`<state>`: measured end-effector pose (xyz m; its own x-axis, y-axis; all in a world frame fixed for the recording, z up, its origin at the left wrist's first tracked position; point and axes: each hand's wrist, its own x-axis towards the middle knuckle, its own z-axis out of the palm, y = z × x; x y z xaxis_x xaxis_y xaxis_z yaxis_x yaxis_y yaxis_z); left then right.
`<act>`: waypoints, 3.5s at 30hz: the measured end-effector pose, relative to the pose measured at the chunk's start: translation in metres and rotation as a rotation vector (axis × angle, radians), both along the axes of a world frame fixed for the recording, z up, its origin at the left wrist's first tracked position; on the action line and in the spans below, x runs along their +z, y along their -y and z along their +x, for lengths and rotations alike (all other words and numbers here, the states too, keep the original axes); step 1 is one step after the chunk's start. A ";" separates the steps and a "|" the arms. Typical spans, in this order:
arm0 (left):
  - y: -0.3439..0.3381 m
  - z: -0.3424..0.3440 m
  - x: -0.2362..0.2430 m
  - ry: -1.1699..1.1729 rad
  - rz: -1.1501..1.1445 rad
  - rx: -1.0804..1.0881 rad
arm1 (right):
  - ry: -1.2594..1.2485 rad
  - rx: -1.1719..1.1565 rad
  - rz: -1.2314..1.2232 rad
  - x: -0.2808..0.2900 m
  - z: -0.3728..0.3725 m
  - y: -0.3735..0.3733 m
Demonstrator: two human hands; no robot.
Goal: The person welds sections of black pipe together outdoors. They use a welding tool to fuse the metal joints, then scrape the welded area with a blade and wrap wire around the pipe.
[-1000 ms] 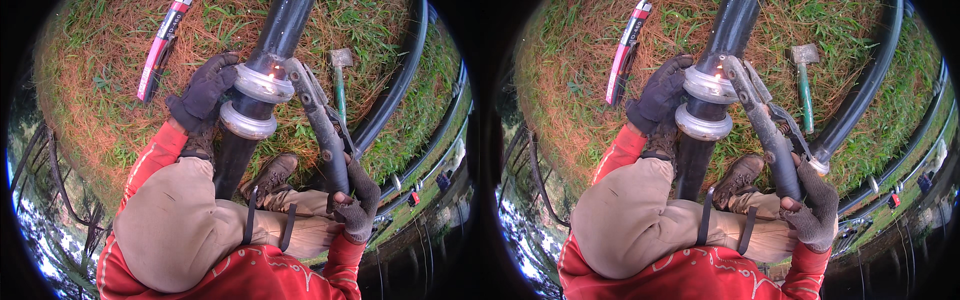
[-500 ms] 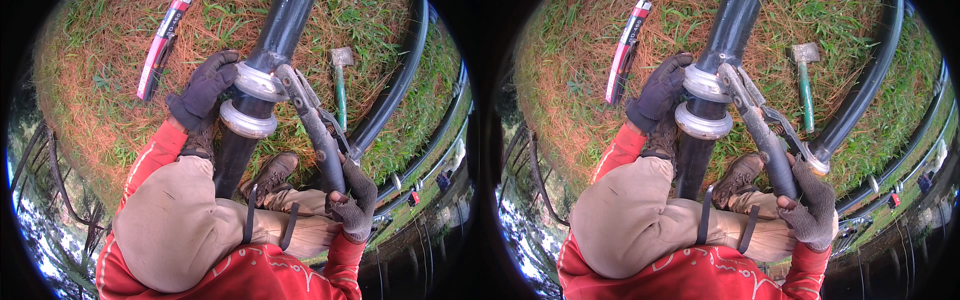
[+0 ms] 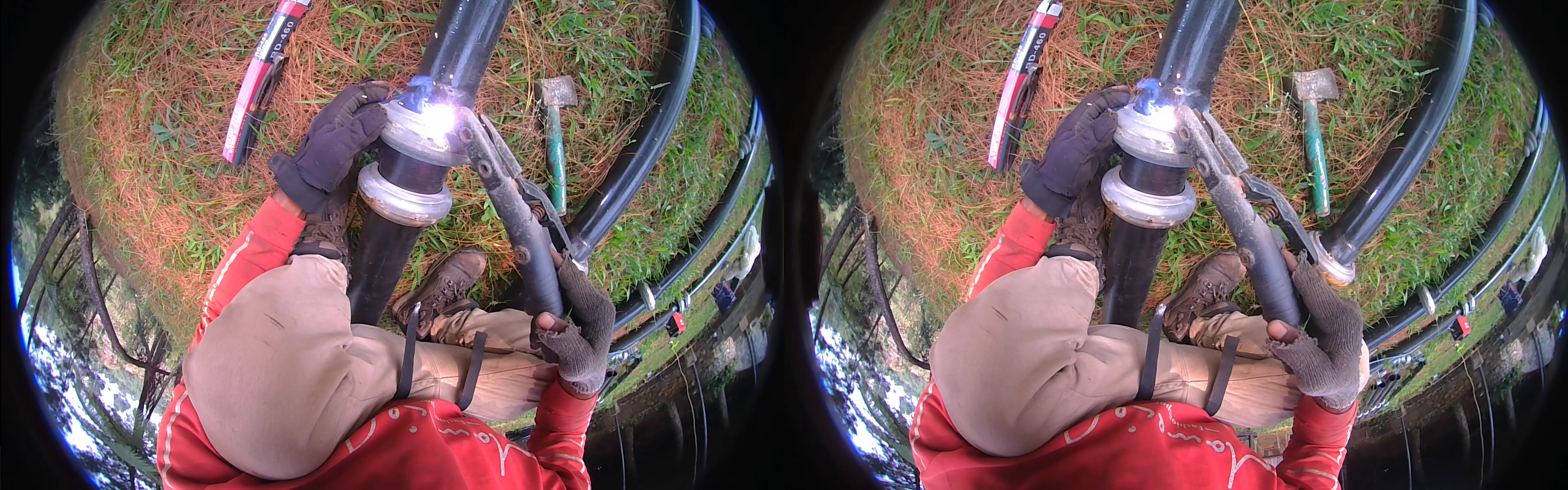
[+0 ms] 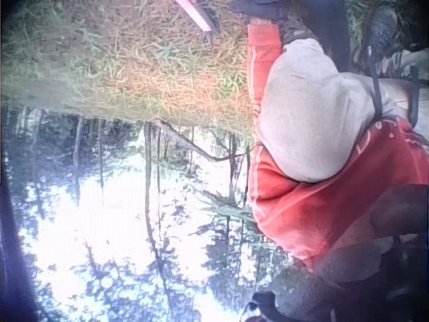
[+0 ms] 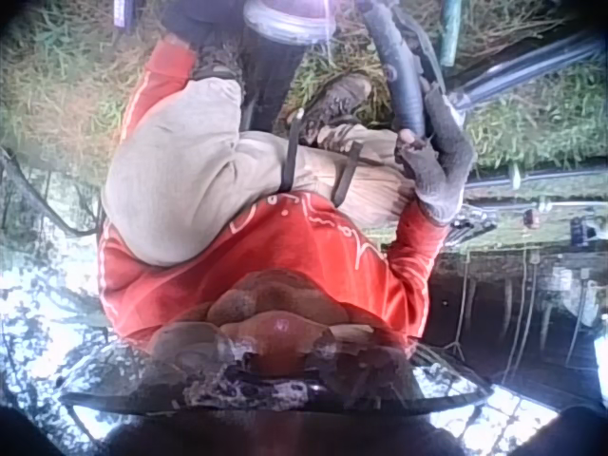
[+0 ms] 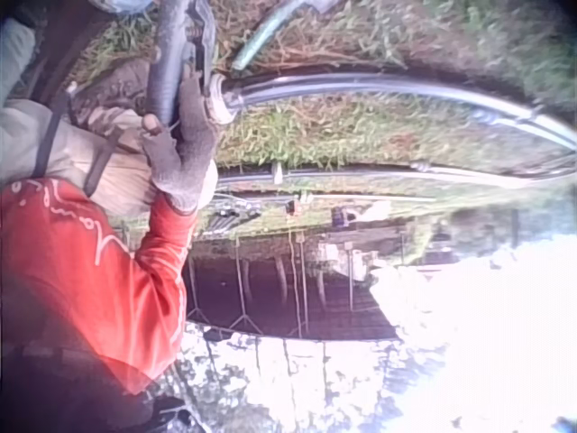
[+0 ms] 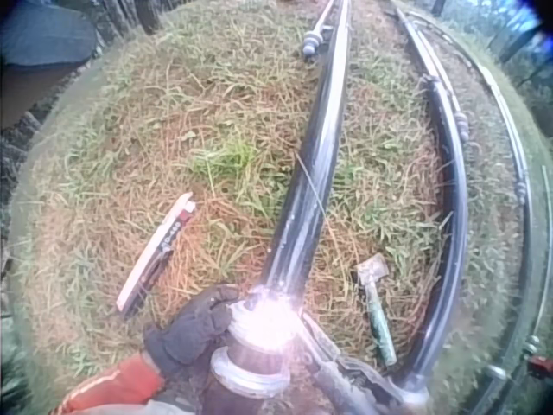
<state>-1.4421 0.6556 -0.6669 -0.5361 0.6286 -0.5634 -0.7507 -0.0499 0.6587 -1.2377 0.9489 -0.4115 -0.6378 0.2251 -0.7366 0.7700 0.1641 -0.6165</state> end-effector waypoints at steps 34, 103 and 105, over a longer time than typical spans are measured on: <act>0.036 -0.092 0.007 -1.195 -1.148 0.090 | 0.006 -0.183 -0.046 -0.003 0.004 -0.001; 0.156 -0.066 0.086 -0.930 -1.212 -0.525 | -0.487 -0.395 0.437 -0.013 -0.055 -0.015; 0.142 -0.061 0.103 -1.036 -1.112 -0.383 | -0.501 -0.468 0.426 -0.015 -0.056 -0.003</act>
